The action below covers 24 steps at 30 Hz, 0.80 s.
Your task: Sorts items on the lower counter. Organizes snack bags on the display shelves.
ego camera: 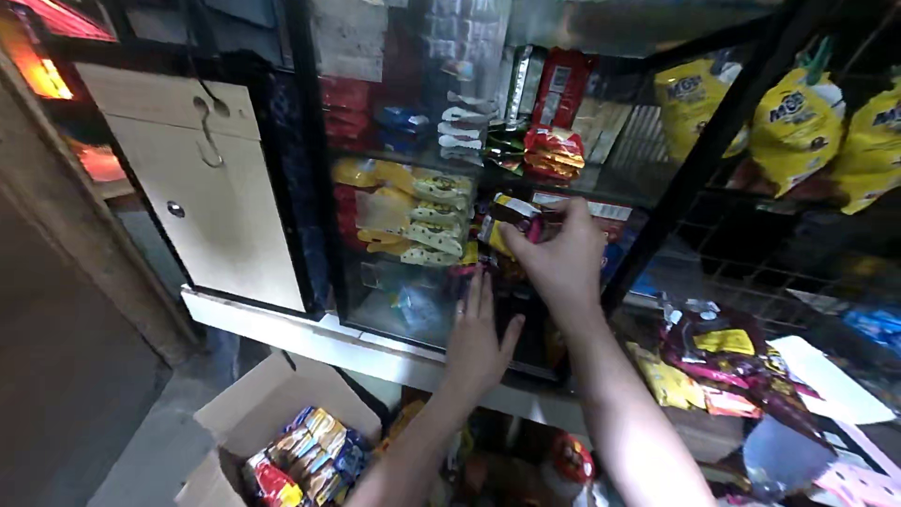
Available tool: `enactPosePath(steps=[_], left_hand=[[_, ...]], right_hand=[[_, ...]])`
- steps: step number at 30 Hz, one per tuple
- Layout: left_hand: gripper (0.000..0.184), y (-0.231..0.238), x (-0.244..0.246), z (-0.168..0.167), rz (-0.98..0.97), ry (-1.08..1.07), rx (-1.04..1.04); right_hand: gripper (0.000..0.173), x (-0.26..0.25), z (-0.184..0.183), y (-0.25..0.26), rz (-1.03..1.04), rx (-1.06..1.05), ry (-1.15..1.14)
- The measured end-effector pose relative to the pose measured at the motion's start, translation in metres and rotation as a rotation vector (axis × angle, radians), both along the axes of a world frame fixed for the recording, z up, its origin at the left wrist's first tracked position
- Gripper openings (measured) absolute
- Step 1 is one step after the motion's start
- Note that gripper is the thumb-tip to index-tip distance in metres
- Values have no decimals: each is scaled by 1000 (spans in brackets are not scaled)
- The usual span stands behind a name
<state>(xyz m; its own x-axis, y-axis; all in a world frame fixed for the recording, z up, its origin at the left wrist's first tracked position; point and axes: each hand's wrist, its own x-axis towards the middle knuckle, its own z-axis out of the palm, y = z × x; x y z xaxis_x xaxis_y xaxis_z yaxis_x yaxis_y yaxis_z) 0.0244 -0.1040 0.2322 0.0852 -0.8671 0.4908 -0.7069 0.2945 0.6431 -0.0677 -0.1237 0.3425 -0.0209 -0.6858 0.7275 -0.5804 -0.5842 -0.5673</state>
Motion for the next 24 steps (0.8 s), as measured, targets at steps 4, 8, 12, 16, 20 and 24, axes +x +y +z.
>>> enactPosePath(steps=[4, 8, 12, 16, 20, 24], left_hand=[[72, -2, 2, 1, -8, -16, 41], [69, 0, 4, 3, 14, -38, 73], [62, 3, 8, 8, 28, -29, 84], [61, 3, 8, 11, 50, -36, 103], [65, 2, 5, 13, 60, -16, 147], [65, 0, 3, 11, 76, -1, 103]], right_hand=[[48, 25, -9, -19, -47, -61, 150], [35, 35, -14, -35, -89, -147, 379], [28, 42, -22, -53, -95, -395, 563], [22, 39, -19, -57, -42, -385, 625], [34, 30, -9, -61, 99, -108, 733], [66, 20, 12, -52, 177, 118, 773]])
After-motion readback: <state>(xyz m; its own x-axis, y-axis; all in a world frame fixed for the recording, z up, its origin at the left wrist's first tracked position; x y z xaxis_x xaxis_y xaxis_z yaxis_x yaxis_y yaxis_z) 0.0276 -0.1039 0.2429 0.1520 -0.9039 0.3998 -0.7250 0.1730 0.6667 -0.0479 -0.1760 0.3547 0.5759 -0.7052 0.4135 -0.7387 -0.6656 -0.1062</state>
